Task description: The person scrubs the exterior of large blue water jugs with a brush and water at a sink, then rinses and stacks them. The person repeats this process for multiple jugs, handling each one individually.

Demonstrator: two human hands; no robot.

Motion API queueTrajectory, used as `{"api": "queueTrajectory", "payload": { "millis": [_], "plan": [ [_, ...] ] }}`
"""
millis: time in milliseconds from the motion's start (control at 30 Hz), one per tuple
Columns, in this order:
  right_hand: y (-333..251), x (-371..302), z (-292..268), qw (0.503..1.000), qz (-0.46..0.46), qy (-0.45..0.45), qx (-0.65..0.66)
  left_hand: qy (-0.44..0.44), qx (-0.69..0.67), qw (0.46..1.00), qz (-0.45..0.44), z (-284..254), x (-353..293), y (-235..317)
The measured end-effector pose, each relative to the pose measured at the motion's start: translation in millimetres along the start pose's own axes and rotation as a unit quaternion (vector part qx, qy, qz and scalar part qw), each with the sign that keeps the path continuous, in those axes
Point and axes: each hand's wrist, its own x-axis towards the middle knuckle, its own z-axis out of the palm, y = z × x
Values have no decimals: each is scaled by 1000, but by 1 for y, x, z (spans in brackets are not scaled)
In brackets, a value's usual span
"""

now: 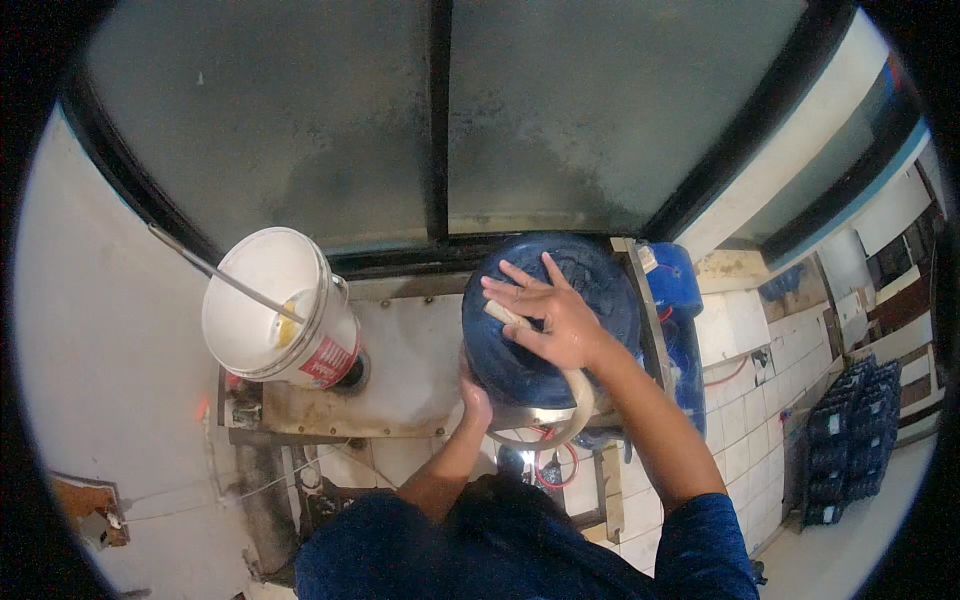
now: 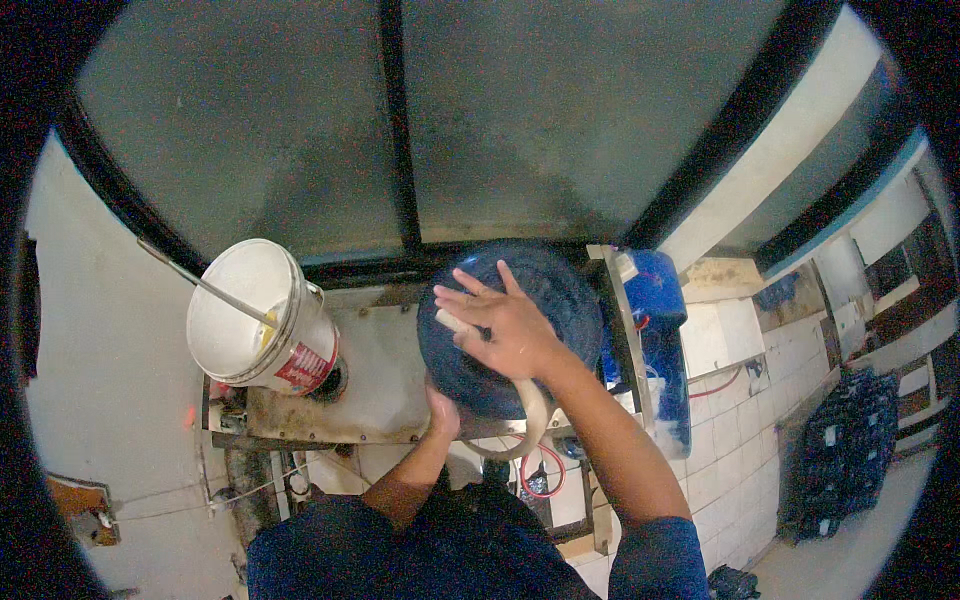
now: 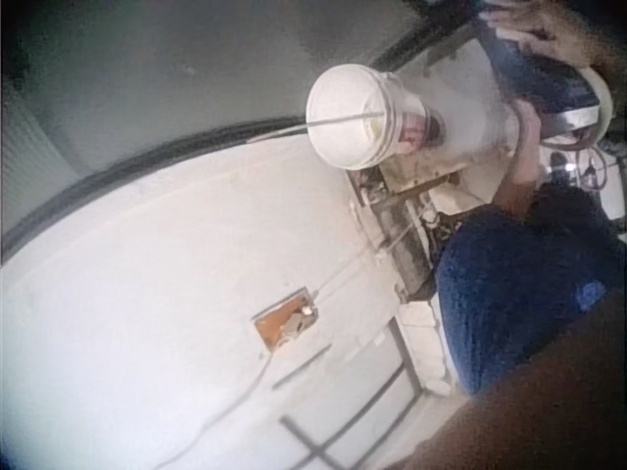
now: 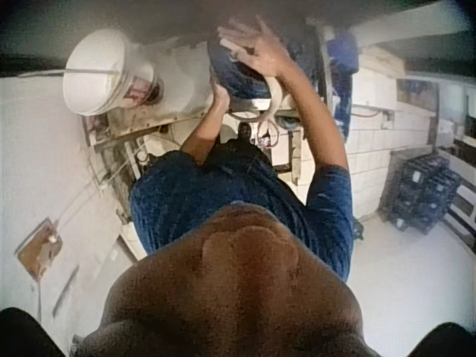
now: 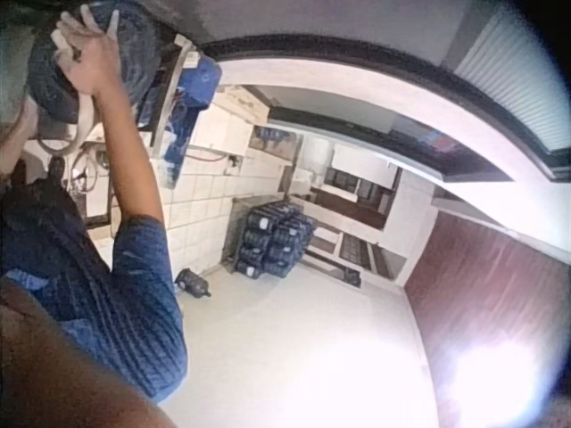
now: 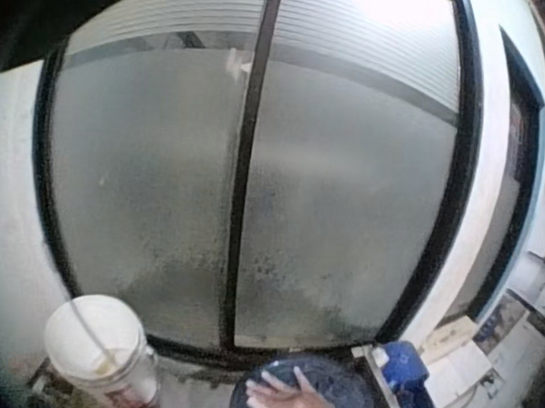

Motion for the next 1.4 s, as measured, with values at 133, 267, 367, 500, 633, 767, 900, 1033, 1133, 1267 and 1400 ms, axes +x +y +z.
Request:
{"api": "queueTrajectory", "payload": {
  "millis": [133, 267, 367, 500, 633, 767, 900, 1033, 1133, 1267, 1400],
  "plan": [
    [0, 3, 3, 1000, -7, -14, -3, -92, -53, 992, 70, 68, -21, 69],
    [1, -1, 2, 1000, 7, -17, -2, -230, 160, 942, 182, 147, -7, 155],
    [1, -2, -1, 999, 7, -33, -10, -351, 298, 868, 185, 142, 55, 170],
    [1, 5, 2, 999, -25, -31, -10, -548, -15, 827, -125, 112, 101, 140],
    [2, 1, 2, 1000, -24, -8, -8, -511, 18, 851, -121, 109, 98, 129],
    [1, -1, 1, 1000, -13, -5, -6, -460, 44, 878, -126, 96, 99, 118],
    [-2, 2, 2, 1000, -11, -6, -4, -326, 55, 933, -138, 46, 99, 85],
    [-4, 4, 0, 1000, -10, -9, -1, -137, 13, 982, -127, -30, 78, 5],
    [-5, 3, 1, 1000, -2, -9, -13, -30, -4, 994, -103, -65, 46, -50],
    [-2, 3, 1, 1000, -2, -16, -4, 90, 34, 993, -72, -60, 27, -69],
    [0, 2, 3, 1000, -6, -10, -6, 107, 218, 947, -211, -47, -12, -3]
  ]
}}
